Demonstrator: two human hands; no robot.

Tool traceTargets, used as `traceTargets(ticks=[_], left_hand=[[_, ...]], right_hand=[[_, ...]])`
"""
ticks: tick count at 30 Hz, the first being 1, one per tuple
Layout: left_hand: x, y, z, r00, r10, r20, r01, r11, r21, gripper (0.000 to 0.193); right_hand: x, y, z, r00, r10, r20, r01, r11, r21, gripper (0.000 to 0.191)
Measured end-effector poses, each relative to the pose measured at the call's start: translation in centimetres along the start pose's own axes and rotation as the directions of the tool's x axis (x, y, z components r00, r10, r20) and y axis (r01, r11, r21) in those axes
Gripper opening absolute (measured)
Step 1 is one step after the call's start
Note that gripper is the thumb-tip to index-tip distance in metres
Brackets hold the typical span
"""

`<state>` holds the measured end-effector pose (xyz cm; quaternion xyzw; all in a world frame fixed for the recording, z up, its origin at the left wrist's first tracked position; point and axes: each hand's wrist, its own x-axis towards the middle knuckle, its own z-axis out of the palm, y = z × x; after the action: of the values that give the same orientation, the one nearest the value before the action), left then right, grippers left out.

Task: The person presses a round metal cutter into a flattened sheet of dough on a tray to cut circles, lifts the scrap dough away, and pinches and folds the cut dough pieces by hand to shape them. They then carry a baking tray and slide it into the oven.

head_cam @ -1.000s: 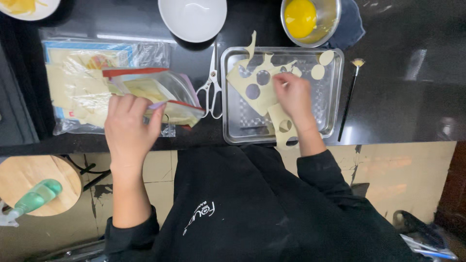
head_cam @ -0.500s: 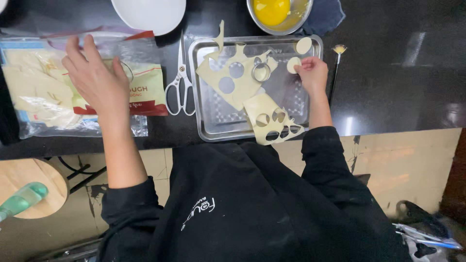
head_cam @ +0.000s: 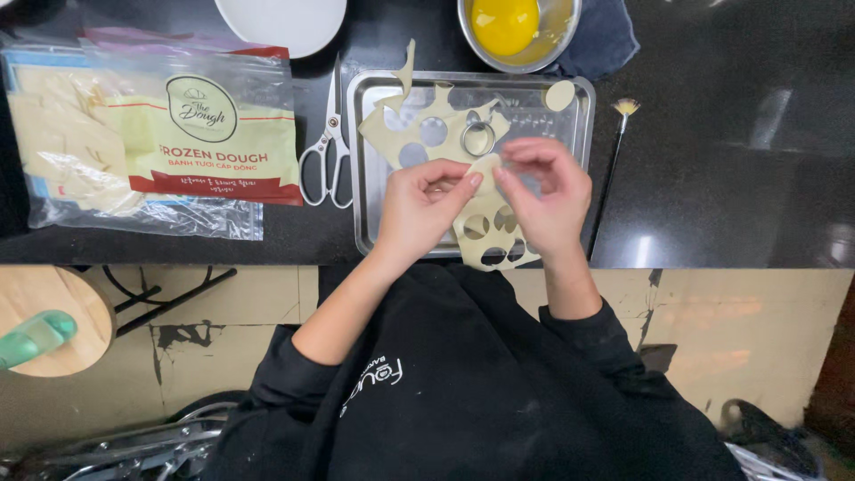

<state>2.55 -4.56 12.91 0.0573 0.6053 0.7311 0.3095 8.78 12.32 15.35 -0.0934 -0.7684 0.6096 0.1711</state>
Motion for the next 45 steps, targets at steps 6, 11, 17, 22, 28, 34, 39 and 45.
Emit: traceTargets(ticks=[6, 11, 17, 22, 28, 34, 39, 45], left_hand=[[-2.7, 2.1, 0.0, 0.999, 0.043, -0.008, -0.044, 0.973, -0.226, 0.017], [-5.1, 5.0, 0.1, 0.98, 0.195, -0.025, -0.196, 0.981, -0.016, 0.016], [-6.6, 8.3, -0.5, 0.923, 0.385, -0.006, -0.376, 0.905, 0.199, 0.011], [-10.1, 9.8, -2.4, 0.872, 0.469, -0.143, -0.413, 0.859, 0.302, 0.01], [-17.9, 9.1, -8.2, 0.728, 0.542, -0.419, -0.418, 0.836, 0.355, 0.01], [-33.0, 4.9, -19.3, 0.508, 0.46, -0.728, -0.408, 0.873, 0.267, 0.023], [-50.9, -0.7, -28.3, 0.188, 0.429, -0.884, -0.204, 0.897, 0.392, 0.011], [-66.6, -4.4, -37.9, -0.172, 0.528, -0.832, 0.085, 0.849, 0.521, 0.009]], right_hand=[[0.7, -6.6, 0.7, 0.918, -0.311, 0.244, 0.386, 0.843, -0.376, 0.022], [0.9, -8.8, 0.1, 0.917, -0.286, 0.279, 0.366, 0.879, -0.305, 0.018], [1.7, -10.2, 0.6, 0.889, -0.267, 0.372, 0.343, 0.927, -0.155, 0.019], [2.7, -12.2, 3.0, 0.77, -0.324, 0.55, 0.426, 0.902, -0.064, 0.022], [-0.1, -14.1, 12.0, 0.6, -0.386, 0.701, 0.462, 0.882, 0.089, 0.021], [-10.4, -15.9, 29.6, 0.453, -0.298, 0.84, 0.271, 0.944, 0.188, 0.009], [-25.8, -18.4, 46.7, 0.12, -0.217, 0.969, -0.046, 0.974, 0.224, 0.021], [-40.5, -21.9, 63.2, -0.147, -0.228, 0.963, 0.005, 0.973, 0.231, 0.007]])
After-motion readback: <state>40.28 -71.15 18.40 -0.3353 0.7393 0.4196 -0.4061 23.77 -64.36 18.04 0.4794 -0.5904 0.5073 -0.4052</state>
